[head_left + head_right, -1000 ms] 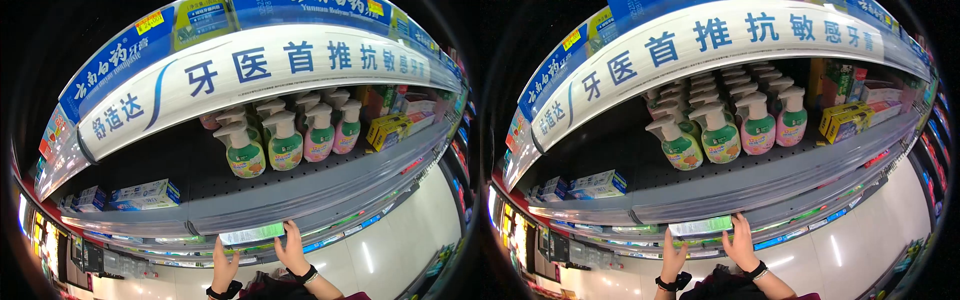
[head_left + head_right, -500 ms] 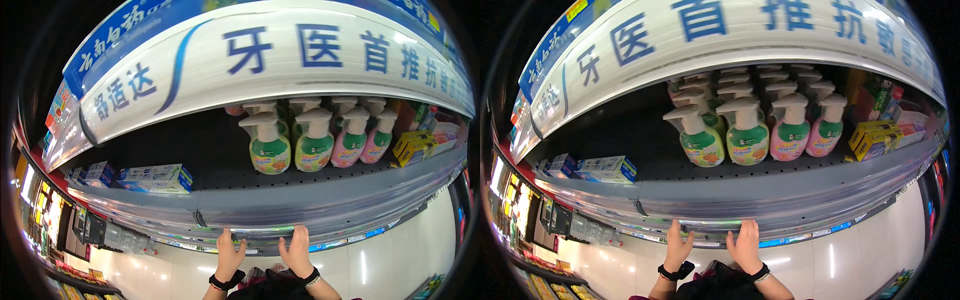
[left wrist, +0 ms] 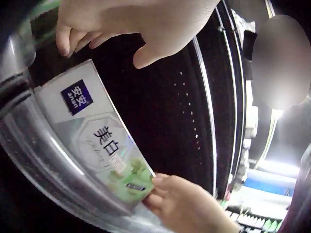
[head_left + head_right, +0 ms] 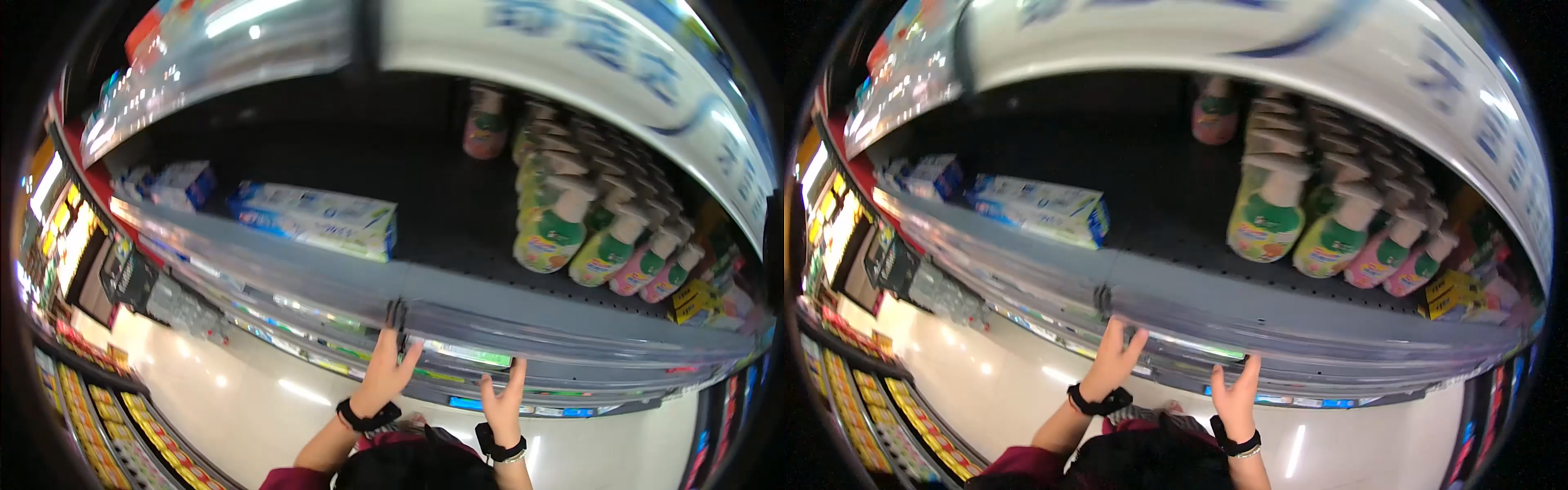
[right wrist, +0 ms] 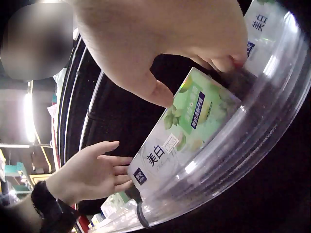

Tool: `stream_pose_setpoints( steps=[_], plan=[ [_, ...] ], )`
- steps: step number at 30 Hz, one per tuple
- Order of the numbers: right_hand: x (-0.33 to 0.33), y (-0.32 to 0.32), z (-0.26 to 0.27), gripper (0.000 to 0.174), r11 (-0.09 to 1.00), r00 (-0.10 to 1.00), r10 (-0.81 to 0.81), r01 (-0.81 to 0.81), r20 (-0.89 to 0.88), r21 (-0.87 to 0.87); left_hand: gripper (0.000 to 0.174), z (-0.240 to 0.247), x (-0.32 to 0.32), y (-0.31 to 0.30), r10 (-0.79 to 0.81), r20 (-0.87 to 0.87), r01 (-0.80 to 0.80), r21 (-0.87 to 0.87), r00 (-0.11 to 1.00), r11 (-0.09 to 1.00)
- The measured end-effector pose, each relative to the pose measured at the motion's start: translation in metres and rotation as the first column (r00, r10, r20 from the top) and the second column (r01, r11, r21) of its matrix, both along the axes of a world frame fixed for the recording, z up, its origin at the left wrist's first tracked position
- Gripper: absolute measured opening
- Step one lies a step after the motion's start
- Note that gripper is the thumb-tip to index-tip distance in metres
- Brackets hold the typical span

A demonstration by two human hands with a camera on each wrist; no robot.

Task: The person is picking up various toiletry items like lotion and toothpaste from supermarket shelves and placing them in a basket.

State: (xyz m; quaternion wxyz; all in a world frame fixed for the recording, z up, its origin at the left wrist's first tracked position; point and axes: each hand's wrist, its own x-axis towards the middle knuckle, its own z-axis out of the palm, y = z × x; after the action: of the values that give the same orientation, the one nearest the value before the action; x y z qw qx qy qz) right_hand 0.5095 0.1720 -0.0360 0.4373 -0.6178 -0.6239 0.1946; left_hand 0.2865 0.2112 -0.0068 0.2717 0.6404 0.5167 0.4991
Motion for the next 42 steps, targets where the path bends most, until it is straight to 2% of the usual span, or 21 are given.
stream_pose_setpoints(
  steps=[1, 2, 4, 6, 8, 10, 14, 18, 20, 23, 24, 25, 27, 28, 30, 31, 33, 35, 38, 40, 42],
  plan=[
    [-0.001, 0.002, 0.002, 0.072, 1.0, 0.991, 0.031, -0.031, -0.131, 0.004, 0.05, 0.0, -0.004, 0.006, 0.026, 0.034, -0.025, -0.014, 0.999, 1.0],
    [-0.002, 0.003, 0.003, 0.072, 0.998, 0.964, 0.059, -0.059, -0.26, 0.008, 0.048, 0.0, -0.006, 0.016, -0.063, 0.129, 0.079, -0.119, 0.99, 0.99],
    [0.001, 0.006, -0.004, 0.073, 0.994, 0.96, 0.078, -0.095, -0.268, -0.052, 0.047, -0.014, -0.008, 0.024, -0.133, 0.251, 0.187, -0.206, 0.959, 0.96],
    [0.002, 0.012, -0.003, 0.076, 0.981, 0.917, 0.122, -0.169, -0.379, -0.091, 0.044, -0.03, -0.001, 0.031, -0.175, 0.243, 0.169, 0.044, 0.954, 0.985],
    [0.001, 0.011, -0.012, 0.079, 0.977, 0.927, 0.172, -0.204, -0.333, -0.061, 0.043, -0.042, 0.0, 0.031, -0.097, 0.198, 0.074, 0.12, 0.975, 0.99],
    [-0.006, 0.012, -0.016, 0.074, 0.987, 0.929, 0.147, -0.161, -0.34, -0.013, 0.039, -0.051, -0.002, 0.032, -0.141, 0.255, 0.136, 0.034, 0.957, 0.99],
    [0.002, 0.009, -0.03, 0.081, 0.978, 0.927, 0.19, -0.208, -0.323, -0.022, 0.043, -0.06, 0.003, 0.027, -0.025, 0.19, -0.01, 0.185, 0.981, 0.983],
    [0.012, 0.004, -0.04, 0.079, 0.985, 0.957, 0.155, -0.169, -0.246, -0.037, 0.055, -0.062, 0.001, 0.018, -0.032, 0.18, 0.0, 0.175, 0.983, 0.985],
    [0.002, -0.003, -0.028, 0.076, 0.977, 0.937, 0.208, -0.215, -0.281, 0.006, 0.059, -0.062, 0.001, 0.015, -0.097, 0.257, 0.086, 0.052, 0.962, 0.995],
    [-0.004, -0.015, -0.014, 0.075, 0.965, 0.913, 0.24, -0.262, -0.328, -0.022, 0.054, -0.041, 0.004, -0.021, 0.066, 0.316, -0.136, 0.206, 0.947, 0.969],
    [-0.006, -0.021, -0.012, 0.075, 0.984, 0.966, 0.173, -0.178, -0.192, -0.006, 0.048, -0.029, -0.003, -0.038, 0.06, 0.262, -0.111, 0.183, 0.963, 0.977],
    [-0.01, -0.025, -0.008, 0.075, 0.995, 0.994, 0.099, -0.098, -0.053, 0.026, 0.045, -0.023, -0.007, -0.055, 0.029, 0.266, -0.071, 0.152, 0.964, 0.986],
    [-0.027, -0.034, -0.001, 0.059, 0.924, 0.997, -0.075, 0.069, 0.001, 0.375, 0.037, -0.025, -0.021, -0.083, -0.028, 0.28, -0.001, 0.103, 0.96, 0.995],
    [-0.031, -0.04, 0.011, 0.059, 0.935, 0.999, -0.046, 0.05, -0.019, 0.352, 0.034, -0.027, -0.033, -0.098, -0.055, 0.29, 0.031, 0.085, 0.956, 0.996],
    [-0.038, -0.047, 0.032, 0.039, 0.831, 0.99, -0.07, -0.011, 0.123, 0.557, 0.029, -0.032, -0.06, -0.13, 0.017, 0.2, -0.021, 0.017, 0.98, 1.0],
    [-0.046, -0.048, 0.029, 0.039, 0.837, 0.992, -0.055, -0.016, 0.114, 0.547, 0.026, -0.037, -0.076, -0.147, 0.083, 0.209, -0.071, -0.067, 0.974, 0.995],
    [-0.061, -0.053, 0.022, 0.037, 0.856, 0.956, 0.276, -0.198, -0.099, 0.478, 0.024, -0.047, -0.107, -0.179, 0.166, 0.218, -0.134, -0.152, 0.962, 0.979],
    [-0.078, -0.065, 0.001, 0.038, 0.885, 0.951, 0.3, -0.251, -0.068, 0.392, 0.018, -0.057, -0.139, -0.21, 0.37, 0.186, -0.318, -0.26, 0.91, 0.912],
    [-0.149, -0.077, 0.011, 0.033, 0.886, 0.912, 0.406, -0.377, -0.058, 0.271, 0.014, -0.066, -0.182, -0.243, 0.535, 0.242, -0.454, -0.319, 0.809, 0.832],
    [-0.206, -0.089, 0.018, 0.024, 0.814, 0.818, 0.568, -0.543, -0.093, 0.206, 0.013, -0.069, -0.215, -0.268, 0.581, 0.258, -0.504, -0.307, 0.772, 0.807],
    [-0.263, -0.11, 0.02, 0.017, 0.783, 0.774, 0.619, -0.594, -0.135, 0.186, 0.013, -0.067, -0.25, -0.299, 0.601, 0.252, -0.534, -0.287, 0.759, 0.795]
  ],
)
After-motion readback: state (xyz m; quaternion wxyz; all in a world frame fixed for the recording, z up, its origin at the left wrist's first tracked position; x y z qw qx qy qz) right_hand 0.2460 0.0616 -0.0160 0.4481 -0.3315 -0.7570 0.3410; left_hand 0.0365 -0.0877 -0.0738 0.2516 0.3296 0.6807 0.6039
